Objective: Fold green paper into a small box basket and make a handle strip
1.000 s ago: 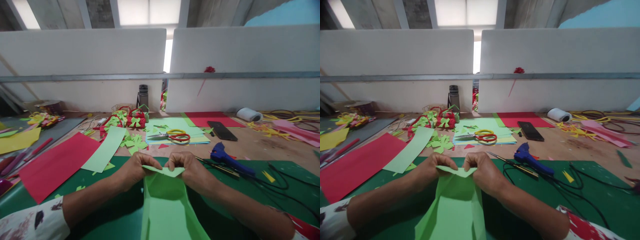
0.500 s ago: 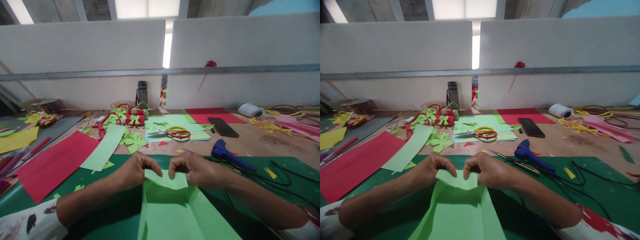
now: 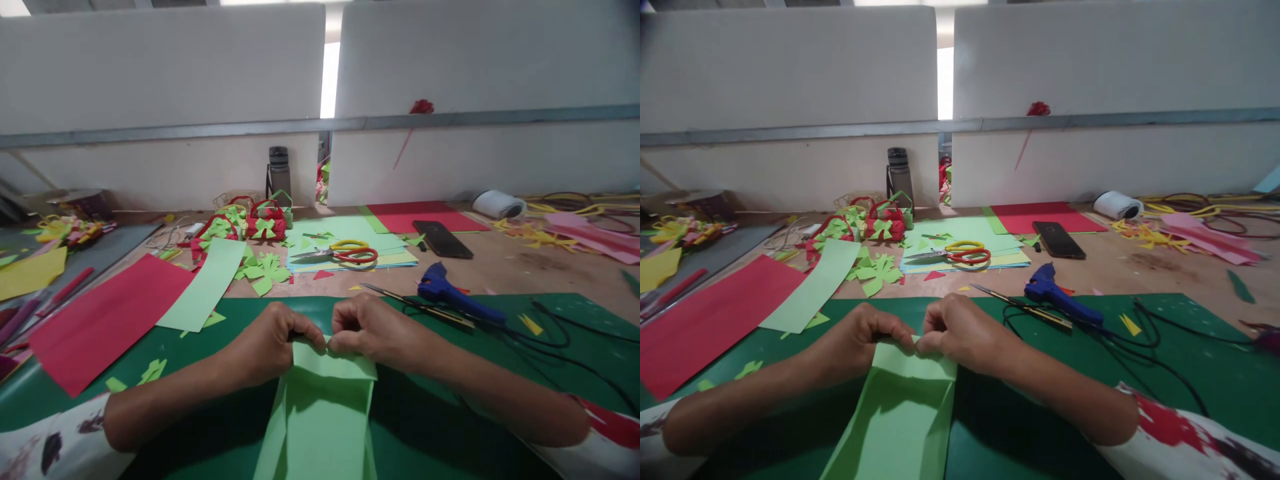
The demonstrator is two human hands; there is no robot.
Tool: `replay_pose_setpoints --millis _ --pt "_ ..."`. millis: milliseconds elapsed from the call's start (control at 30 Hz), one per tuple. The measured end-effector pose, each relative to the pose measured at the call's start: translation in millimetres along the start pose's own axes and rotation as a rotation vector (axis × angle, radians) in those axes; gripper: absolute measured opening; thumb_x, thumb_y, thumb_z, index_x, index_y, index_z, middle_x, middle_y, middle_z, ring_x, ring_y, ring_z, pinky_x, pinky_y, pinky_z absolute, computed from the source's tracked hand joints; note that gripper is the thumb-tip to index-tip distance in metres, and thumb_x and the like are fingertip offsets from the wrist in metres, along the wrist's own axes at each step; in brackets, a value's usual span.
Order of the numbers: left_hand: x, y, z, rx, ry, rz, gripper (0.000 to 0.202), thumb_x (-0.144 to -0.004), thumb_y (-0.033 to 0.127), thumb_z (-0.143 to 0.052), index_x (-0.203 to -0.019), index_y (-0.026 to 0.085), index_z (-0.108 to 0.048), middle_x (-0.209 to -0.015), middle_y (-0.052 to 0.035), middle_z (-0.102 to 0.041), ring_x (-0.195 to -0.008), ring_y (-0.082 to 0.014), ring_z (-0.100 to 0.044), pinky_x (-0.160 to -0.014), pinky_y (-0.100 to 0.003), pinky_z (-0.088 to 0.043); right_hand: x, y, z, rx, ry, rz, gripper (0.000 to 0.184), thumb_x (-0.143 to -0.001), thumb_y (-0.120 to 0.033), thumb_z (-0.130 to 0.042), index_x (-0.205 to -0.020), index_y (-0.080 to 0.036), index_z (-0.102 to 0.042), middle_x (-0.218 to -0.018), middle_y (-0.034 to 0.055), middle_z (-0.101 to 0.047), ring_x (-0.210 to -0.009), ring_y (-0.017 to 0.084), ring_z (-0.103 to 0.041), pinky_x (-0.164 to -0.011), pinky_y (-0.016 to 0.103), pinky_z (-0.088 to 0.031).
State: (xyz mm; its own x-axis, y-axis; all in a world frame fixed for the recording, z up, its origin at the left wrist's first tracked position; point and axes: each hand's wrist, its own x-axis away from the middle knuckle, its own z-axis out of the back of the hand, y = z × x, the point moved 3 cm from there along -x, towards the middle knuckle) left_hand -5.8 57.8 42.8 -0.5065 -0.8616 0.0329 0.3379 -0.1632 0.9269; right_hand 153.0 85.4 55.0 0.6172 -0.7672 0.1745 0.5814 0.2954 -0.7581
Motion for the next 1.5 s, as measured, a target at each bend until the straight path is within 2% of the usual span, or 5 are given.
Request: replay_pose_setpoints --millis 233,367,667,1167,1500 --pt "2.0 -0.6 -3.4 0.038 -0.005 -0.011 0.017 -0.072 0.017 -0.065 -0.089 0.013 -0.065 -0.084 -0.0050 -0.070 -0.078 -0.0189 -0.065 -0.066 -0.024 -0.048 -1.0 0.6 -8.2 -0.009 0.050 0.009 0.006 -0.064 -0.014 -0.059 -0.065 -0.017 -0.054 -0.057 -0.0052 -0.051 -0.054 0.009 -0.045 -0.048 0.020 -0.030" --pt "2.8 -2.6 0.7 0.007 -0.110 0.124 0.032 -0.076 0.022 -0.060 -0.106 0.013 -0.059 -0.084 -0.0066 -0.071 -0.076 -0.0211 -0.065 -0.057 -0.023 -0.047 2.4 -6.4 -5.0 0.052 0.083 0.005 0.009 -0.064 -0.010 -0.059 -0.063 -0.017 -0.053 -0.057 -0.0051 -0.050 -0.054 0.008 -0.044 -0.049 0.021 -0.027" --pt "4.2 2.9 16.7 -0.115 -0.288 0.130 0.047 -0.064 0.001 -0.036 -0.094 0.015 -0.070 -0.084 -0.0002 -0.070 -0.072 -0.0153 -0.063 -0.055 -0.017 -0.040 3.0 -12.4 -4.6 0.282 0.077 -0.003 0.010 -0.066 -0.007 -0.061 -0.068 -0.016 -0.058 -0.061 -0.0030 -0.055 -0.058 0.010 -0.047 -0.053 0.022 -0.028" --pt "2.9 4.3 18.8 -0.260 -0.196 0.148 0.052 -0.057 0.005 -0.036 -0.096 0.014 -0.070 -0.068 0.0027 -0.063 -0.051 -0.0081 -0.042 -0.044 -0.017 -0.026 -1.2 -15.0 -12.9 0.186 0.071 0.021 0.015 -0.073 -0.020 -0.059 -0.060 -0.015 -0.064 -0.052 -0.0037 -0.049 -0.049 0.008 -0.039 -0.046 0.022 -0.023" --pt "2.5 4.6 18.9 -0.254 -0.194 0.171 0.049 -0.060 0.005 -0.039 -0.098 0.014 -0.070 -0.078 0.0005 -0.070 -0.059 -0.0111 -0.054 -0.047 -0.015 -0.033 -8.1 -14.6 -21.1 0.254 0.065 -0.033 0.007 -0.067 -0.018 -0.065 -0.060 -0.016 -0.066 -0.049 -0.0044 -0.049 -0.049 0.008 -0.041 -0.046 0.022 -0.023"
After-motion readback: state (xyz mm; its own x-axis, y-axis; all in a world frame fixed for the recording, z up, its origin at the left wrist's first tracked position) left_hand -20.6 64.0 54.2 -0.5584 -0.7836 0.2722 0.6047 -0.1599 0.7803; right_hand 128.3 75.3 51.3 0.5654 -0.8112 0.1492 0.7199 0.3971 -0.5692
